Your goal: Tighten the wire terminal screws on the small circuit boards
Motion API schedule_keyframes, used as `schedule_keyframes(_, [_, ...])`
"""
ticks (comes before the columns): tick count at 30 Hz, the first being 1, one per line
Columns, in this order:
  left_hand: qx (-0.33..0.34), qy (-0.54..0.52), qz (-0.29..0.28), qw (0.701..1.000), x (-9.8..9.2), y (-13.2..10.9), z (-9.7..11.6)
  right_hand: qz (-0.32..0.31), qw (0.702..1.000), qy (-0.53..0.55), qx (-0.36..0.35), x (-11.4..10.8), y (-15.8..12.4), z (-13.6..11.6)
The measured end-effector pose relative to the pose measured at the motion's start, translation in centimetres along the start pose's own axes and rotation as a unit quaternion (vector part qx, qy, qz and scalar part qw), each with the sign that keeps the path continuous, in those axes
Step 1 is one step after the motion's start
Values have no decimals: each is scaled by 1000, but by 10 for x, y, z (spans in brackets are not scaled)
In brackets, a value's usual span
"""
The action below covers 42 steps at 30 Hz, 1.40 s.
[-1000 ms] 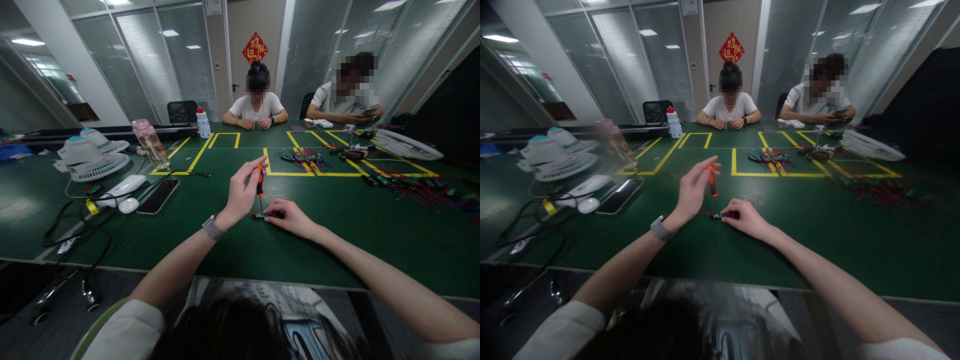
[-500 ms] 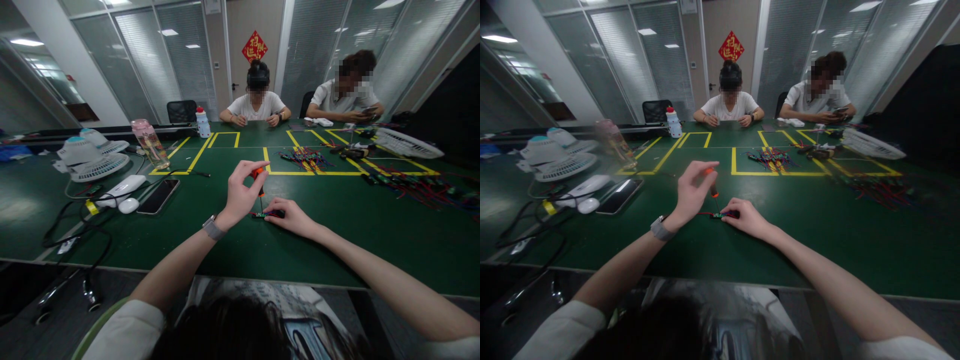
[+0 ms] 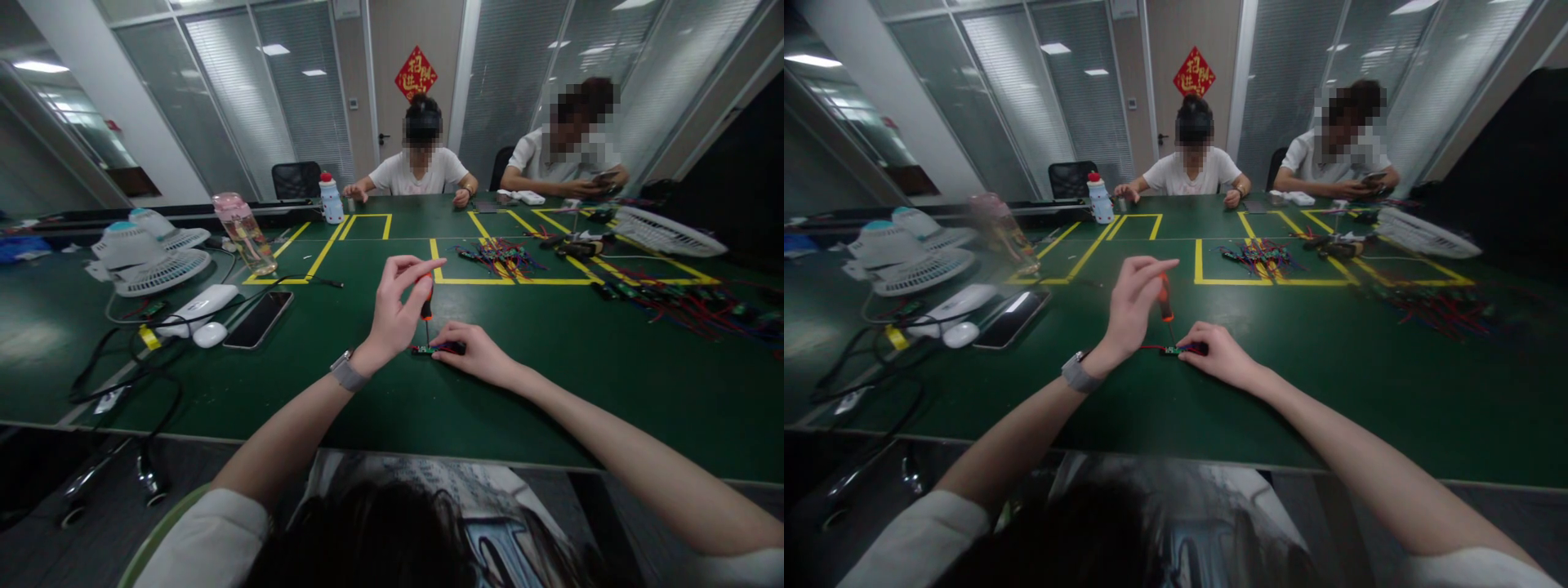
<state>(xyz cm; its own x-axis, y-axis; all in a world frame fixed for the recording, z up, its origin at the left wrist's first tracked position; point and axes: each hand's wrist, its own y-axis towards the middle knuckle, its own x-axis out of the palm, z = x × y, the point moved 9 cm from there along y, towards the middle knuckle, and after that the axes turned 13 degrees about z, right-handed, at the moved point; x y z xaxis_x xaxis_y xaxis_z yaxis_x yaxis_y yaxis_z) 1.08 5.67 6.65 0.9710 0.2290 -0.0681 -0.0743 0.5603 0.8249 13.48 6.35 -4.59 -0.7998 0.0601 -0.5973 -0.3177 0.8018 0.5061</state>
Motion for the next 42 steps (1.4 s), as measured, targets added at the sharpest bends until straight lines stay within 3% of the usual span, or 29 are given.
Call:
schedule_keyframes(5, [-67, -74, -32, 995, 8, -2, -10, -5, 1000, 0, 3, 1, 0, 1])
schedule_keyframes(11, [-11, 11, 4, 1000, 1, 1, -1, -5, 1000, -4, 6, 0, -1, 1])
schedule_keyframes(17, [-22, -69, -44, 996, 8, -3, 3, -8, 1000, -1, 8, 1, 0, 1])
schedule_keyframes(24, [25, -42, -7, 999, 2, -2, 10, -5, 1000, -1, 5, 0, 0, 1])
schedule_keyframes(29, [-10, -85, -34, 996, 6, -2, 5, -3, 1000, 2, 2, 1, -1, 1])
schedule_keyframes(35, [3, -18, 21, 1000, -2, 1, 4, -3, 1000, -3, -1, -1, 0, -1])
schedule_keyframes(42, [-55, -78, -13, 995, 4, -2, -3, -4, 1000, 4, 4, -1, 0, -2])
